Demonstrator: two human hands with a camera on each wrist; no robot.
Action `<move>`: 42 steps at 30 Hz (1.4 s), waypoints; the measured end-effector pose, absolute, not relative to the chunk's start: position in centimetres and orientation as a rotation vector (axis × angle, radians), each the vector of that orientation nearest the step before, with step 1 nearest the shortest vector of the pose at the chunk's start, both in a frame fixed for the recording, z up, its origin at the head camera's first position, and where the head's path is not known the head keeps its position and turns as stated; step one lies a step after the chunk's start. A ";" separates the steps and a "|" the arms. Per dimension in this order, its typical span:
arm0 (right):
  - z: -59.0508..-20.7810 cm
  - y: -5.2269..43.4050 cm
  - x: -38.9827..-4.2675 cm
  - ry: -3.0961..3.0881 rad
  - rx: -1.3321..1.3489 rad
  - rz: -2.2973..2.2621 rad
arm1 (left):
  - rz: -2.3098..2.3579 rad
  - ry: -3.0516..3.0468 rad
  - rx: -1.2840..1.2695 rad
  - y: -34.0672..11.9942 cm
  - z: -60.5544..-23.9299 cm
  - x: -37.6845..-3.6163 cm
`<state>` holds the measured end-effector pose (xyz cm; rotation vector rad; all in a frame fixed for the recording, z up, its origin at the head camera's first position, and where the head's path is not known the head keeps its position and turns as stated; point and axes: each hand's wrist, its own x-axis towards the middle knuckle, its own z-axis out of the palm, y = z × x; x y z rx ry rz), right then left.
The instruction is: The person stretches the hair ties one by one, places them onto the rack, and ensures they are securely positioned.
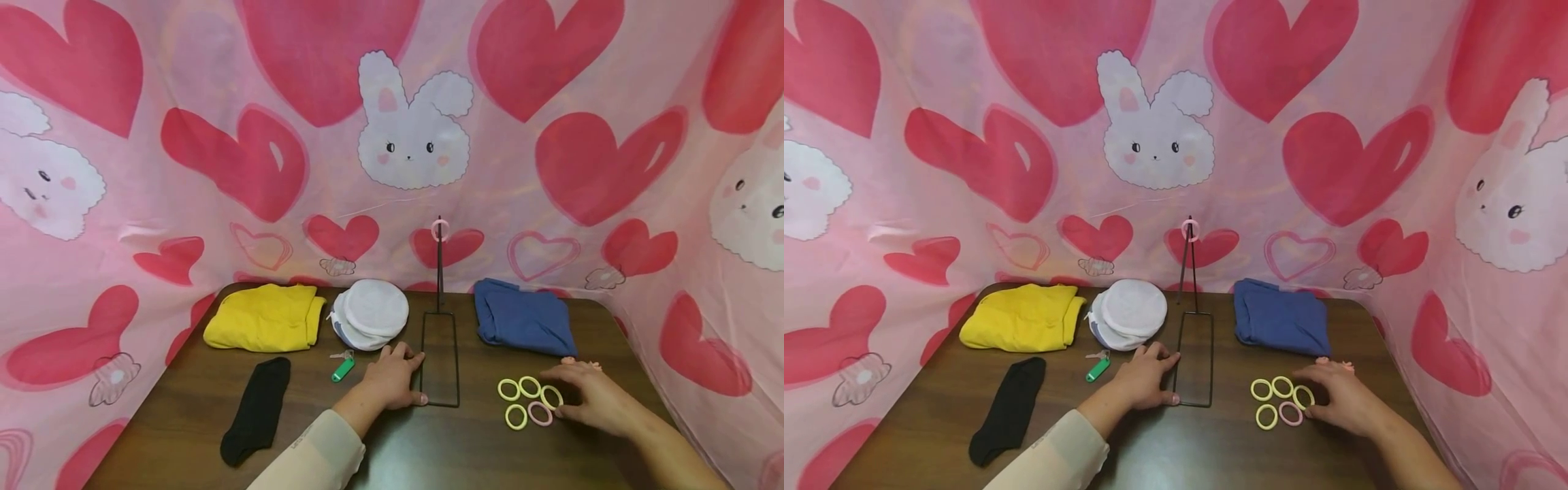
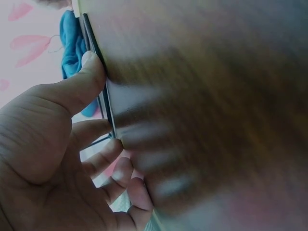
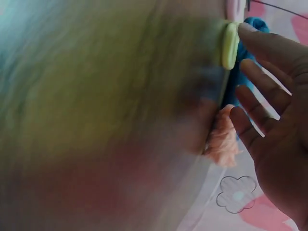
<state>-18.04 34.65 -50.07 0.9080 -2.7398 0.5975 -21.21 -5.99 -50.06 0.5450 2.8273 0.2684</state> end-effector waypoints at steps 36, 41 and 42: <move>-42.5 29.6 -18.4 -2.400 1.073 0.701 | 0.289 2.852 0.563 -6.1 -49.4 -20.7; -40.4 27.1 -19.0 -2.198 1.209 0.699 | 0.295 2.847 0.565 -6.1 -49.5 -20.7; -40.0 26.6 -19.1 -2.159 1.224 0.692 | 0.297 2.846 0.564 -6.1 -49.5 -20.7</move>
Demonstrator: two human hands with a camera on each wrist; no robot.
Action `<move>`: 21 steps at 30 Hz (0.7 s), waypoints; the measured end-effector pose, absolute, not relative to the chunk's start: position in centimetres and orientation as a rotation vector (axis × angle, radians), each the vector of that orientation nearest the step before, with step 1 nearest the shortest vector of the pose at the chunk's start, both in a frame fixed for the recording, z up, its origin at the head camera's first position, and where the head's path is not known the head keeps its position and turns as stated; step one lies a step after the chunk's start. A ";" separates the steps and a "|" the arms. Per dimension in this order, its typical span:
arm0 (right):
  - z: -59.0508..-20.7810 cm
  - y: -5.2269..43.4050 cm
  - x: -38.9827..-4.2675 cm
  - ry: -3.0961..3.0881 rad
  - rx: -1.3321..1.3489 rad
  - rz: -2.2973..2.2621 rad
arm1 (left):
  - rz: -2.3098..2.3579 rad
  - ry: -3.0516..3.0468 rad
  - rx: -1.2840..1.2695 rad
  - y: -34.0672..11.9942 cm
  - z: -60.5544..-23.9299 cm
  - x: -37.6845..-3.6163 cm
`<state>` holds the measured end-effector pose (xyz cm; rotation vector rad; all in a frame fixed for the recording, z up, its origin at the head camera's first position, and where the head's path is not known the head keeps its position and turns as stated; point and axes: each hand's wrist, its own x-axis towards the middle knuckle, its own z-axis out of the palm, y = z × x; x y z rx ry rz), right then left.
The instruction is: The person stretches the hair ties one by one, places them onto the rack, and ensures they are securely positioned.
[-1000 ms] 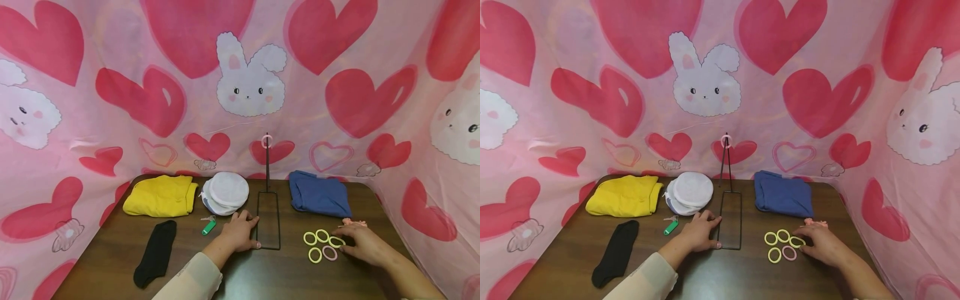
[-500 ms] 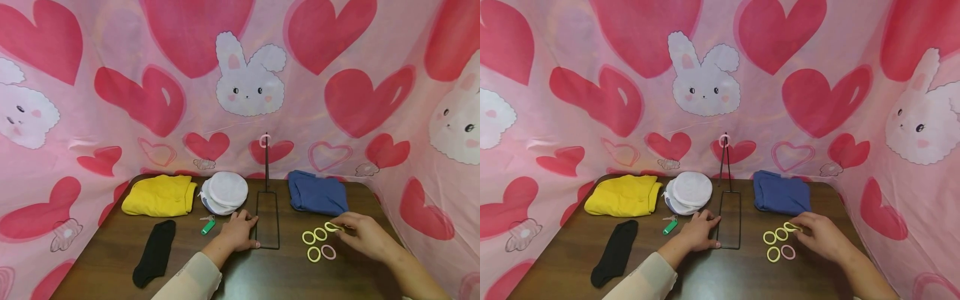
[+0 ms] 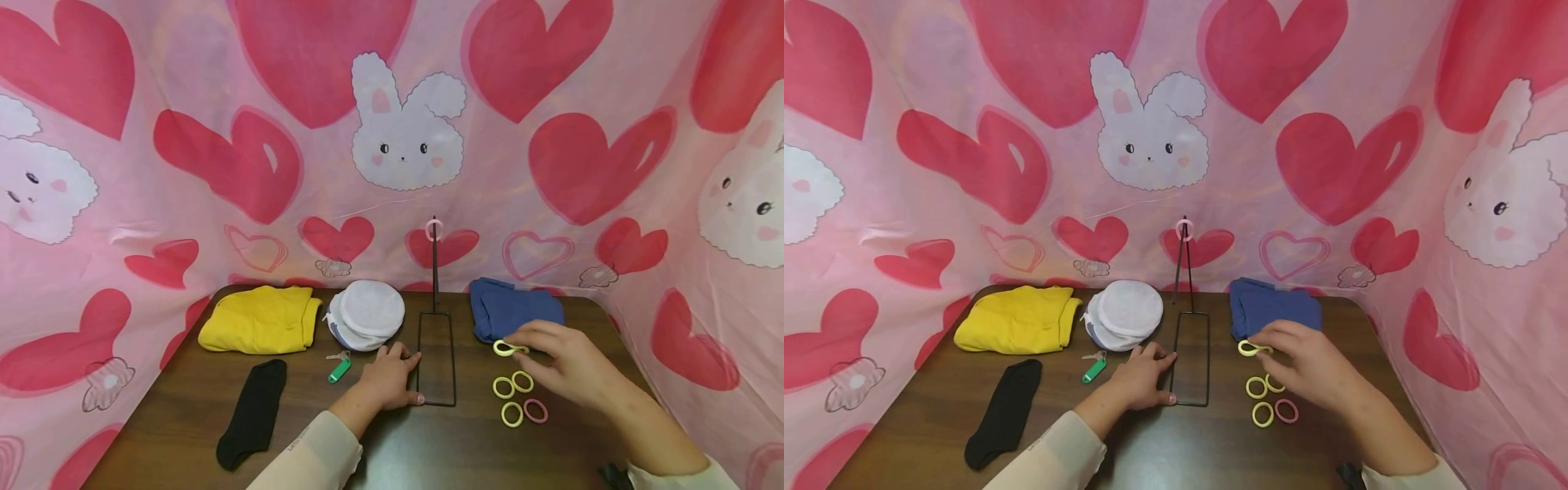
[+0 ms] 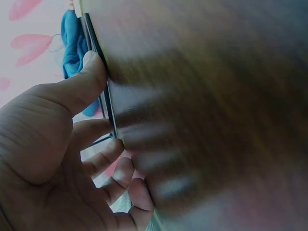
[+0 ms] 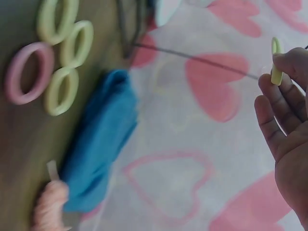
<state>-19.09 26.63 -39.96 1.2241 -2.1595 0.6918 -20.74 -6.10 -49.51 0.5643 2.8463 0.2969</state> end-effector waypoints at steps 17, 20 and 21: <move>-31.9 19.8 -19.0 -1.936 1.322 0.675 | 0.256 2.845 0.557 -6.1 -50.2 -21.1; -31.0 19.0 -18.9 -1.917 1.340 0.694 | 0.257 2.843 0.558 -6.0 -50.2 -21.1; -30.8 18.7 -19.0 -1.912 1.347 0.703 | 0.258 2.843 0.557 -6.0 -50.2 -21.1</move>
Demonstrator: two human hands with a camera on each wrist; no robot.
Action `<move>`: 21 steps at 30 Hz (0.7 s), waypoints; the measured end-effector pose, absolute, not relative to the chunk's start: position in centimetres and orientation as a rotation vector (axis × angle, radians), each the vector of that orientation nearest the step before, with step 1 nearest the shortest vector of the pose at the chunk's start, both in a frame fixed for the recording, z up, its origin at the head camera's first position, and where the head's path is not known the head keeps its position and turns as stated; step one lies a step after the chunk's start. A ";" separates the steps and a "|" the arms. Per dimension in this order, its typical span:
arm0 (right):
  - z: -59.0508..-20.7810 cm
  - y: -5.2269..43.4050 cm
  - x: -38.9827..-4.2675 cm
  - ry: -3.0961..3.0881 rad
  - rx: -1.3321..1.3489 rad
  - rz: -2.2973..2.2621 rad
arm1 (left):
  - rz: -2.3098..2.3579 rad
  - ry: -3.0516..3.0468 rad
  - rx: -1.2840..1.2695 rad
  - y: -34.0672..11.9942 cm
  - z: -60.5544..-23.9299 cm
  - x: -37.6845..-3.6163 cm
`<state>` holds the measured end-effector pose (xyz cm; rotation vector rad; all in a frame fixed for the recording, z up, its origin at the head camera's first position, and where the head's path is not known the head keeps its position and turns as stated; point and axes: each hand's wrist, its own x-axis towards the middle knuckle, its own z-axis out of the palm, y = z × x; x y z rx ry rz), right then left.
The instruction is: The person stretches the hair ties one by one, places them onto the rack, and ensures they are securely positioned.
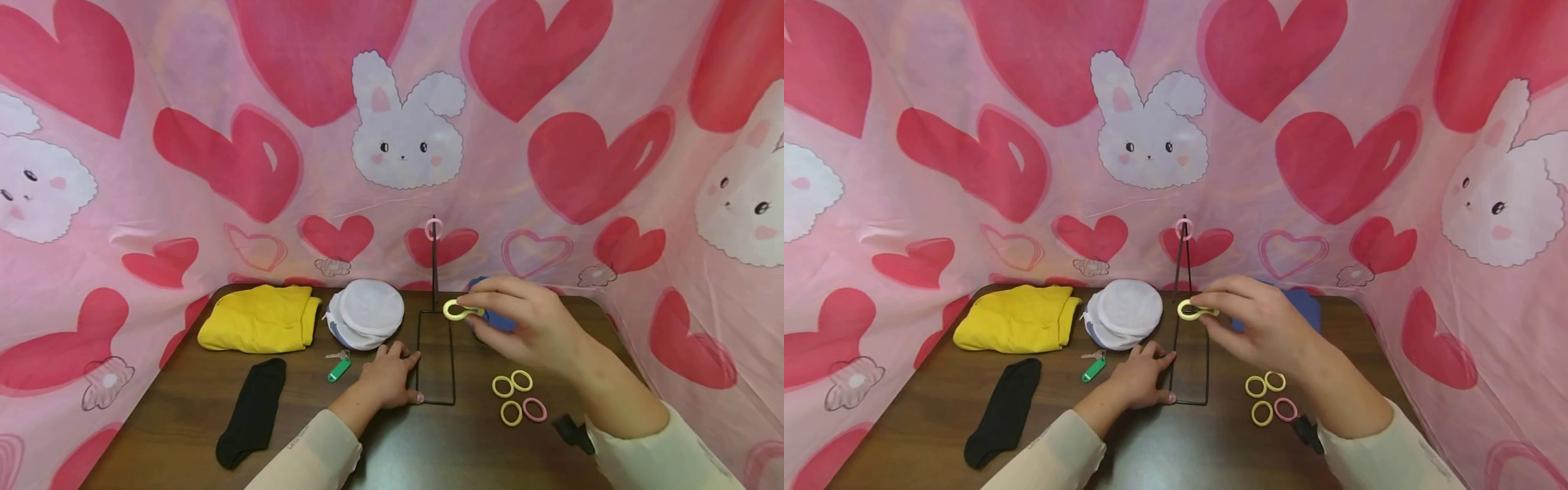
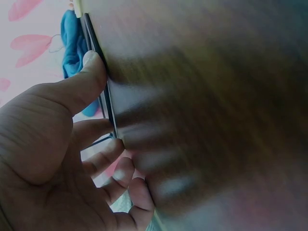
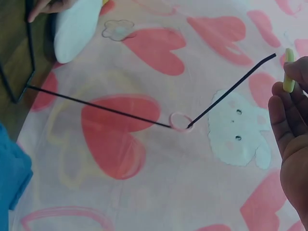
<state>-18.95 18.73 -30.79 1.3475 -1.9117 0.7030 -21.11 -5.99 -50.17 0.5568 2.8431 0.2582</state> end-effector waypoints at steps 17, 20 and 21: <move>-31.6 17.5 -23.2 -2.069 1.265 0.702 | 0.233 2.853 0.564 -6.0 -50.4 -21.2; -31.9 17.2 -24.7 -2.073 1.212 0.720 | 0.245 2.850 0.565 -6.1 -50.4 -21.3; -32.0 17.0 -25.2 -2.076 1.188 0.721 | 0.250 2.848 0.564 -6.1 -50.3 -21.2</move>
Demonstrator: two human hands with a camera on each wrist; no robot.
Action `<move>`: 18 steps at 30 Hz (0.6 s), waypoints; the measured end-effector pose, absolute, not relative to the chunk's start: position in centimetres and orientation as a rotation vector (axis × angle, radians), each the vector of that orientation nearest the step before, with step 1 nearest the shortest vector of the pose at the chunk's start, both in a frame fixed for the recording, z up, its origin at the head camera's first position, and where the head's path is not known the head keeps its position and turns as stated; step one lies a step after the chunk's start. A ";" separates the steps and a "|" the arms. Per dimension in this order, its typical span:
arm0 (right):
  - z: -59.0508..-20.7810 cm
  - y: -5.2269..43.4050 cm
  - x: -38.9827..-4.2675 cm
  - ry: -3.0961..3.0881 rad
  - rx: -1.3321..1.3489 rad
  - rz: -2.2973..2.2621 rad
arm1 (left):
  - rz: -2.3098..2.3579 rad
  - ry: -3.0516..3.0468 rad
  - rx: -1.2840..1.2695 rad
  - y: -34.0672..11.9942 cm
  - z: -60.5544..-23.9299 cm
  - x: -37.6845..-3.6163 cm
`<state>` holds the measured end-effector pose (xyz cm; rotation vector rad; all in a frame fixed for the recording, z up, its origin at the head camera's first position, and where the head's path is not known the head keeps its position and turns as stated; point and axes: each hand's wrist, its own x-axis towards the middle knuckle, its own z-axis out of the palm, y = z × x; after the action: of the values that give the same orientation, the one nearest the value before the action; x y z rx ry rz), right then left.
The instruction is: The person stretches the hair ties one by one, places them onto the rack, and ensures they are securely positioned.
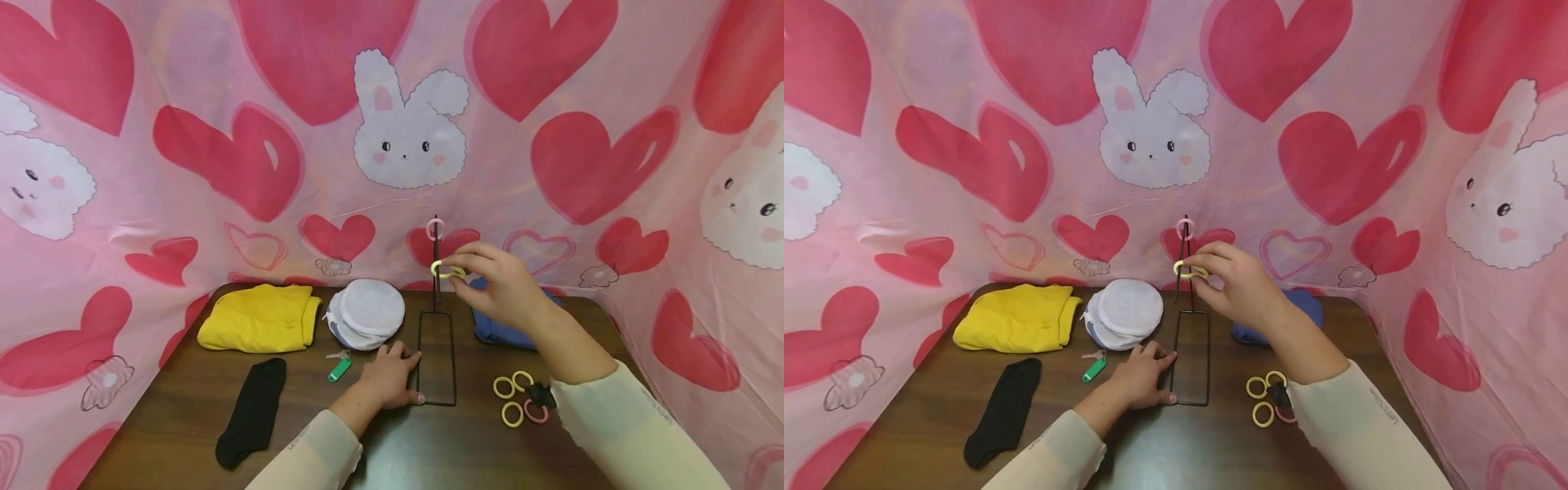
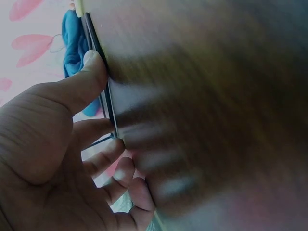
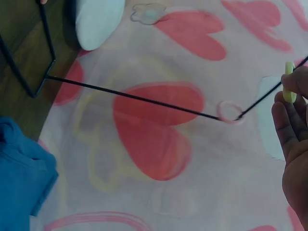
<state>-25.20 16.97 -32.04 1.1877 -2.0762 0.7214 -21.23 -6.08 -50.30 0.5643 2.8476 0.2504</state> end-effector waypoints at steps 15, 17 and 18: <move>-33.2 14.5 -31.2 -2.058 0.919 0.843 | 0.252 2.849 0.572 -6.1 -50.2 -21.1; -33.3 14.5 -31.6 -2.058 0.902 0.868 | 0.258 2.848 0.573 -6.1 -50.1 -21.1; -33.4 14.5 -31.8 -2.061 0.895 0.878 | 0.261 2.847 0.573 -6.1 -50.1 -21.1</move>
<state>-31.80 14.50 -33.41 0.8950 -2.0615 0.8783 -21.12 -6.08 -50.07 0.5733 2.8466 0.2614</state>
